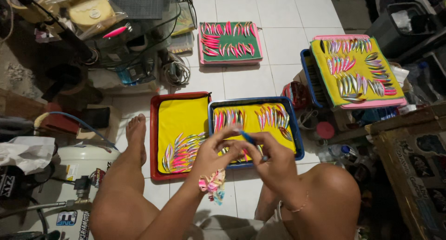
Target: The person assembles fishing lures by hand, picking up lure bodies from trays and attaching small components using a small tool.
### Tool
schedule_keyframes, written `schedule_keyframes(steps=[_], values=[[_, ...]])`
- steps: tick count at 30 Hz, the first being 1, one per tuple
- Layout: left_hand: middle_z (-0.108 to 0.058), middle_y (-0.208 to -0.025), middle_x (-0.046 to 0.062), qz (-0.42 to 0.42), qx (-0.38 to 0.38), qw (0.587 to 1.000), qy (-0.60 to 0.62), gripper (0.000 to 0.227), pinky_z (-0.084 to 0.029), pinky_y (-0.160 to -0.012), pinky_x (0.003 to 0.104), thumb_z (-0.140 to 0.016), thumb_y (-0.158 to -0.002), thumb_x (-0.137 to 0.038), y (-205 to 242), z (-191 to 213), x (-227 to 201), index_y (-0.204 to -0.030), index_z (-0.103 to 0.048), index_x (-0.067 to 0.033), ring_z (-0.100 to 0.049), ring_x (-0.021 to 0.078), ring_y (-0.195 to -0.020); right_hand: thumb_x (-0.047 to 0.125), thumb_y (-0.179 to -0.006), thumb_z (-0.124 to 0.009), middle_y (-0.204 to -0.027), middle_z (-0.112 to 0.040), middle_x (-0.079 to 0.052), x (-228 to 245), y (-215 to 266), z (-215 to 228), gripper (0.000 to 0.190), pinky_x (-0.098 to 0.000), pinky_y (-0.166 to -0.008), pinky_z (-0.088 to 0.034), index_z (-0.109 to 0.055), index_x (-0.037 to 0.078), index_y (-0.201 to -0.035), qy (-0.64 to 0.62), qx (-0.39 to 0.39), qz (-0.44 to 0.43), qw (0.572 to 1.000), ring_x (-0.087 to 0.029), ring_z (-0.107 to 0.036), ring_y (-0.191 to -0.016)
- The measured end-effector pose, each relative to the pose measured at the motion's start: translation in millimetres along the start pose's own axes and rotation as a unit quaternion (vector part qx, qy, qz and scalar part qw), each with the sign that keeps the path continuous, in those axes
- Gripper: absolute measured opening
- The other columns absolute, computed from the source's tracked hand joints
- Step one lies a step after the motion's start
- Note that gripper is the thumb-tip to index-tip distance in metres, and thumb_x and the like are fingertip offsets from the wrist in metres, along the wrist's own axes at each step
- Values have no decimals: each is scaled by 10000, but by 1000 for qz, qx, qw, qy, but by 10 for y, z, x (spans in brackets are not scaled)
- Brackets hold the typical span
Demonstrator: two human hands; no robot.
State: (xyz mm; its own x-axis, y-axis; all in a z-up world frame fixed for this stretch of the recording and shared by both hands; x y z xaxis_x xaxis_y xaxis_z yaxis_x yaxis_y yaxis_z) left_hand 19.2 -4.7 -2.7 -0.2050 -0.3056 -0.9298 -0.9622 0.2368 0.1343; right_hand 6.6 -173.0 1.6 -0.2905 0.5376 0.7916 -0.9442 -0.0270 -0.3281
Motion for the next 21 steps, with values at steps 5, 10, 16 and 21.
schedule_keyframes(steps=[5,10,16,21], values=[[-755,-962,242,55,-114,989,83,385,-489,-1074,546,-533,-1051,-355,-59,57,20,-1108,-734,-31,-743,339,-992,86,-853,-807,-786,-799,-132,216,-47,-62,163,-327,-472,-507,-774,94,-1012,-1,44,-2,999,-237,-633,-472],[-483,-676,38,75,-177,948,252,271,-348,-378,226,-450,-1116,-345,-317,575,211,-1067,-569,-106,-438,121,-475,66,-820,-824,-873,-790,-181,-283,-309,-115,206,-434,-655,-561,-805,97,-1023,2,32,-49,998,-331,-708,-664],[-390,-500,-40,28,-224,956,188,384,-313,-374,217,-539,-1079,-428,-623,1157,352,-852,-549,-120,-348,75,-353,257,-937,-772,-898,-769,-82,-2409,-812,-100,141,-356,-764,-542,-810,141,-1008,23,-73,-199,977,-230,-690,-826],[-631,-818,133,-35,-297,949,96,477,-465,-431,203,-602,-958,-81,-1270,2108,1438,-1416,-525,26,-549,122,-510,465,-872,-693,-908,-779,-131,-4700,-346,-222,372,-524,-793,-596,-805,124,-970,269,-20,-386,882,-394,-738,-968]])
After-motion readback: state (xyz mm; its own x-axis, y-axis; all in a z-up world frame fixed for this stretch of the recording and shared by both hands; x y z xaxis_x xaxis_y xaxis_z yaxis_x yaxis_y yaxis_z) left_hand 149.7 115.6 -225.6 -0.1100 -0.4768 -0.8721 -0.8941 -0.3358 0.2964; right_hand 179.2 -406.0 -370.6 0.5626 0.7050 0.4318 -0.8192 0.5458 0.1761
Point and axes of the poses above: each hand's wrist, its own y-axis away from the middle knuckle, its own z-axis out of the back of the hand, x = y × z, the point moved 2 cm from there along -y, towards the middle knuckle
